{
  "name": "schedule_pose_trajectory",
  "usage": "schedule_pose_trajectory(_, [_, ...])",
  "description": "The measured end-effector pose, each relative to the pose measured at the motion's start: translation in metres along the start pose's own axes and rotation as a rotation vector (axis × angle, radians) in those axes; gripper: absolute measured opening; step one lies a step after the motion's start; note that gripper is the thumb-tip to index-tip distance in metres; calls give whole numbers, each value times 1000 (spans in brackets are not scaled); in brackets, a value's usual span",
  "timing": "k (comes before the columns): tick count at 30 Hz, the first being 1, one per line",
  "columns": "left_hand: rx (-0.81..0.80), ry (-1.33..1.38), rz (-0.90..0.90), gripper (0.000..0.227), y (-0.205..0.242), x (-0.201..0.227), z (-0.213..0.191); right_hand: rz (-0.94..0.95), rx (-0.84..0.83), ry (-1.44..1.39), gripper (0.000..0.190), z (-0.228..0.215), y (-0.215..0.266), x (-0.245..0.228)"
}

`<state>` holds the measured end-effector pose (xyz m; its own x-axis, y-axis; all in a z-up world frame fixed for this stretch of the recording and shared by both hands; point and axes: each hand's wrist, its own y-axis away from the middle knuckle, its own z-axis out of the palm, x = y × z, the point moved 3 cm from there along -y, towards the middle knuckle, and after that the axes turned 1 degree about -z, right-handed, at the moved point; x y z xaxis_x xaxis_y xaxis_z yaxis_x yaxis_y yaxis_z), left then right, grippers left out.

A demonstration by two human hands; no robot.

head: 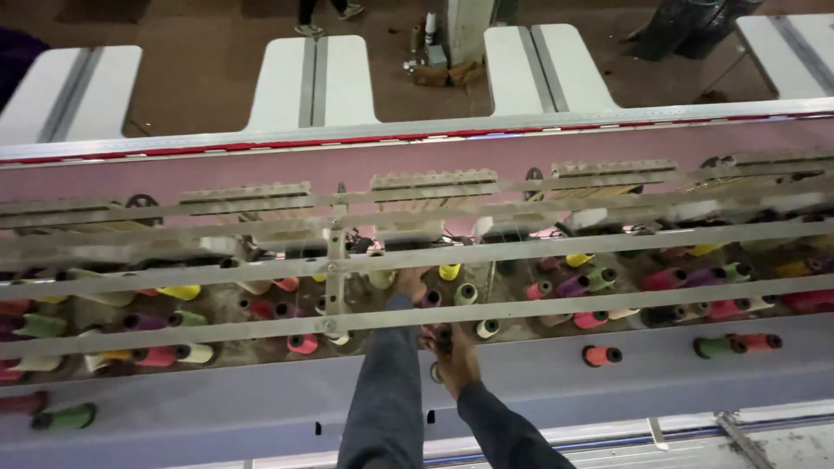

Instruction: Placing individual thread spools onto the spindles of an industrial embroidery machine.

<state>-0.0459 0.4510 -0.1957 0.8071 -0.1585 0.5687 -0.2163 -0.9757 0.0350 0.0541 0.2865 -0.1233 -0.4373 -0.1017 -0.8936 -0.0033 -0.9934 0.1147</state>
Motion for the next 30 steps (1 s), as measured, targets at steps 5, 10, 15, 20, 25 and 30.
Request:
schedule_pose_trajectory(5, [-9, 119, 41, 45, -5, 6, -6, 48, 106, 518, 53, -16, -2, -2])
schedule_pose_trajectory(10, [225, 34, 35, 54, 2, -54, 67, 69, 139, 522, 53, -5, 6, -18])
schedule_pose_trajectory(15, [531, 251, 73, 45, 114, 52, -74, -135, 120, 843, 30, -12, -12, 14])
schedule_pose_trajectory(20, [961, -214, 106, 38, 166, 57, -96, -209, 131, 832, 51, 34, -62, 34])
schedule_pose_trajectory(25, [856, -95, 62, 44, 177, 73, -104, -557, 188, 1156, 68, -24, -150, 115])
schedule_pose_trajectory(30, [658, 280, -22, 53, 194, 74, -105, -639, 51, 979, 65, -29, -196, 117])
